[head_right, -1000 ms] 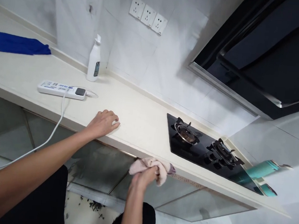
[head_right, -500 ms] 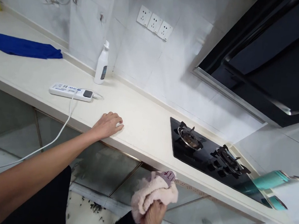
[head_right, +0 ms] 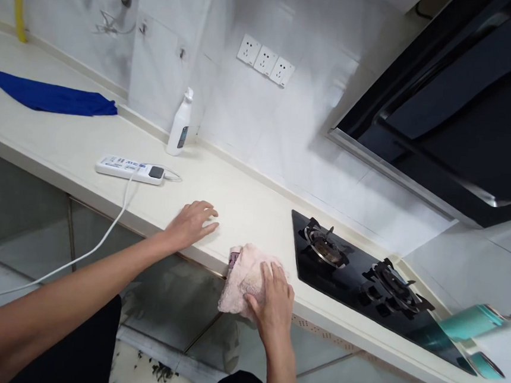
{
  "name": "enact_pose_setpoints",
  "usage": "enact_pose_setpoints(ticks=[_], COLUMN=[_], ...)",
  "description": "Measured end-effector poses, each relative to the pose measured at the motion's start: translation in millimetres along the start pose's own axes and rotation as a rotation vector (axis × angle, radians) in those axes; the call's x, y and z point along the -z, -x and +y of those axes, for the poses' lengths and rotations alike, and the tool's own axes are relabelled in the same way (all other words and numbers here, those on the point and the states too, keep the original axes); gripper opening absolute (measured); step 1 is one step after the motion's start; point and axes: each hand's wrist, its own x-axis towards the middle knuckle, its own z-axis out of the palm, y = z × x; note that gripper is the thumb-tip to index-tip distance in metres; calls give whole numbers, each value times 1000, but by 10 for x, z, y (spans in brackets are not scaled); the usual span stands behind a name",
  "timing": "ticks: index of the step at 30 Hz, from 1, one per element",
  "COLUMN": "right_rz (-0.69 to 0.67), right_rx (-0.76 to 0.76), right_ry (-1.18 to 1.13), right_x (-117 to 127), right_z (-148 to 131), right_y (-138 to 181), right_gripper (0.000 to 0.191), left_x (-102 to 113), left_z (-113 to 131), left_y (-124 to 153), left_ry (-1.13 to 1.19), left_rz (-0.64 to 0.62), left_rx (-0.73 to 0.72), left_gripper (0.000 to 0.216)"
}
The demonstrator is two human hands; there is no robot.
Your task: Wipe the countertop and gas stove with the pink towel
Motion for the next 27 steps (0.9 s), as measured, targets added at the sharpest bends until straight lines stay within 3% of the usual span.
enact_pose_setpoints(ticks=[3, 5, 7, 8, 10, 11, 14, 17, 20, 23, 27], right_rz=[-68, -125, 2, 131, 341, 365, 243, 170, 120, 66, 22], right_rx=[-44, -88, -194, -257, -364, -395, -430, -430, -413, -392, -383], right_ry=[-225, -496, -676, -664, -426, -280, -47, -31, -31, -1, 104], right_x=[188, 340, 478, 530, 585, 587, 534, 499, 518, 514, 445], right_z=[50, 151, 342, 465, 723, 841, 1080, 1171, 1242, 1337, 1382], right_y=[-52, -112, -201, -257, -385, -449, -589, -605, -551, -517, -530], right_gripper=[82, 74, 63, 59, 56, 56, 58, 58, 59, 60, 56], left_x=[-149, -385, -703, -874, -1197, -1333, -1566, -1527, -1315, -1051, -609], left_z=[501, 911, 1297, 1465, 1737, 1837, 1982, 1883, 1548, 968, -145], left_y=[231, 381, 460, 467, 435, 409, 352, 344, 371, 447, 627], left_ry=[176, 189, 85, 11, -118, -150, -173, -170, -176, -187, -194], left_rz=[106, 68, 6, -25, -46, -30, 73, 144, 159, 106, 70], left_rx=[-279, -483, -511, -483, -426, -437, -551, -667, -721, -744, -667], left_gripper=[30, 59, 78, 81, 74, 68, 50, 42, 40, 51, 65])
